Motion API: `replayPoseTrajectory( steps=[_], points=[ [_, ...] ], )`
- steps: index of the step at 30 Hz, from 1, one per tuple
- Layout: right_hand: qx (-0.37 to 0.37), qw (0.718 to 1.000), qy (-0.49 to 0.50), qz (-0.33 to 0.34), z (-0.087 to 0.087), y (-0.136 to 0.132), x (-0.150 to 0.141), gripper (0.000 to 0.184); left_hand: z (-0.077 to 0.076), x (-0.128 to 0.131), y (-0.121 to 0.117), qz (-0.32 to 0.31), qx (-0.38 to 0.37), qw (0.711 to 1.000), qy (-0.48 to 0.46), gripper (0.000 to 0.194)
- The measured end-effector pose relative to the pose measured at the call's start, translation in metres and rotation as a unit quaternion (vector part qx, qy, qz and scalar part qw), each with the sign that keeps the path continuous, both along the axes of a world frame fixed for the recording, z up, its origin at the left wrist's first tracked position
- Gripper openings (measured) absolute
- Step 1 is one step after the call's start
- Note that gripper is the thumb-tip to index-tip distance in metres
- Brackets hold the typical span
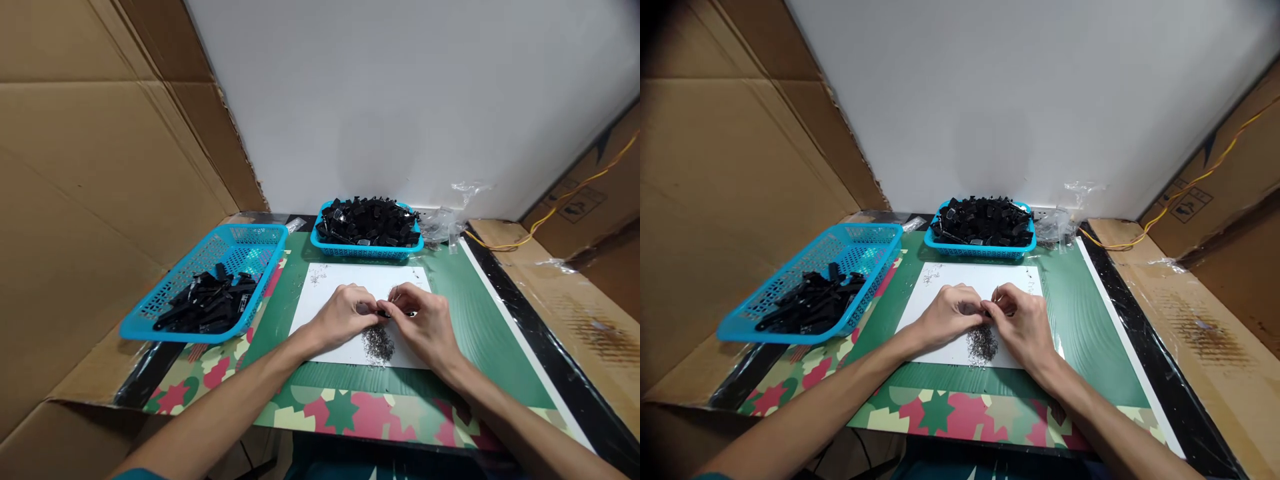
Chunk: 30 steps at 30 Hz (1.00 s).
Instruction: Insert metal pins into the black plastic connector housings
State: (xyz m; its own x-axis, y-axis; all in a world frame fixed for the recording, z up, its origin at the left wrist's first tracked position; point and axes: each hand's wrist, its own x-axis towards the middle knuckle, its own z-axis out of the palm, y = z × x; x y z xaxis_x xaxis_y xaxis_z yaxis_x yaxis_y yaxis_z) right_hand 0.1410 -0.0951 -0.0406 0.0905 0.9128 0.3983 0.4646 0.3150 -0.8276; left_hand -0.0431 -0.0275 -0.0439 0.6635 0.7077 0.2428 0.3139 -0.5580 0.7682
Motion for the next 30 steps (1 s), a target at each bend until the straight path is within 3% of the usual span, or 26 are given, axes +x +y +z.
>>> replayPoseTrajectory(
  steps=[3,6,9,11,18,22,30],
  points=[
    [0.033,0.997,0.064,-0.005,0.003,0.001,0.005,0.016,0.005,0.000,-0.001,0.010,-0.029,0.999,-0.012,0.008],
    [0.065,0.989,0.119,-0.061,0.011,0.006,0.019,0.015,0.013,0.000,-0.002,0.049,-0.058,0.997,-0.031,0.016],
    [0.075,0.979,0.155,-0.106,0.013,0.014,0.036,0.016,0.020,0.001,-0.001,0.092,-0.054,0.992,-0.066,0.014],
    [0.066,0.978,0.169,-0.099,0.011,0.019,0.045,0.020,0.020,0.000,0.000,0.108,-0.044,0.990,-0.086,0.014],
    [-0.003,0.998,0.051,-0.035,0.002,0.022,0.041,0.030,0.006,-0.003,0.010,0.125,-0.031,0.983,-0.133,0.016],
    [-0.034,0.999,0.021,0.002,-0.001,0.022,0.030,0.034,0.005,-0.003,0.014,0.132,-0.045,0.979,-0.152,0.019],
    [-0.012,0.999,-0.015,0.027,-0.005,0.030,0.025,0.030,0.007,-0.006,0.019,0.139,-0.063,0.977,-0.151,0.020]
  ],
)
